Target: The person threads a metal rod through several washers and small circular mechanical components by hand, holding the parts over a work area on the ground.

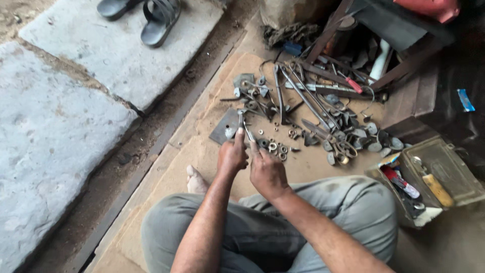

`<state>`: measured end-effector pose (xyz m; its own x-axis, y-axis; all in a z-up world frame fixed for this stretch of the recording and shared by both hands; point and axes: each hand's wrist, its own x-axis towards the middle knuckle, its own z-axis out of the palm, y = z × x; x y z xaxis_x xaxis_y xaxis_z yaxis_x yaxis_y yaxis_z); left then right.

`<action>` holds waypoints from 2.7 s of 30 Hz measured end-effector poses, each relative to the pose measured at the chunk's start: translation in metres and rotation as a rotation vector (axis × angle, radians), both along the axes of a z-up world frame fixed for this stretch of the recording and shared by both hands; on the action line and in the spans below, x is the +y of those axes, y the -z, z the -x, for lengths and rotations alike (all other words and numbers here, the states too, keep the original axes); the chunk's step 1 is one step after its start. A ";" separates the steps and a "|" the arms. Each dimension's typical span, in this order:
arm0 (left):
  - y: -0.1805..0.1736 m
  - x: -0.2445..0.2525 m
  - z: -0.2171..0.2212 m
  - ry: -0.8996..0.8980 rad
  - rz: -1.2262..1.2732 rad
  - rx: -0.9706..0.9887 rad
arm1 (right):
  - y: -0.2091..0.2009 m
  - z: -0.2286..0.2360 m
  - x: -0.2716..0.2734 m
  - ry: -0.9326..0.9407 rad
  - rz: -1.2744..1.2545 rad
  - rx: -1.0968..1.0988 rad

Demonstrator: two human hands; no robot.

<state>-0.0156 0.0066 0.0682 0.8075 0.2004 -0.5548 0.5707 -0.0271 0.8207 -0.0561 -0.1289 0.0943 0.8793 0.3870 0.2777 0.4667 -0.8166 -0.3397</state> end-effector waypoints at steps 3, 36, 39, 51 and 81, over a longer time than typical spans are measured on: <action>-0.001 -0.002 0.000 0.015 0.014 0.010 | 0.045 0.001 -0.007 0.081 0.028 0.122; -0.030 0.004 0.004 0.059 -0.241 0.083 | -0.047 -0.036 0.010 -0.103 -0.023 -0.185; -0.028 0.003 0.004 0.039 -0.152 0.086 | -0.023 -0.019 0.006 -0.059 -0.075 -0.198; -0.007 -0.005 -0.001 0.135 -0.360 -0.013 | 0.082 -0.041 -0.025 0.233 -0.284 0.760; -0.007 -0.006 0.001 0.214 -0.397 0.098 | -0.057 -0.128 -0.004 -0.139 0.689 -0.194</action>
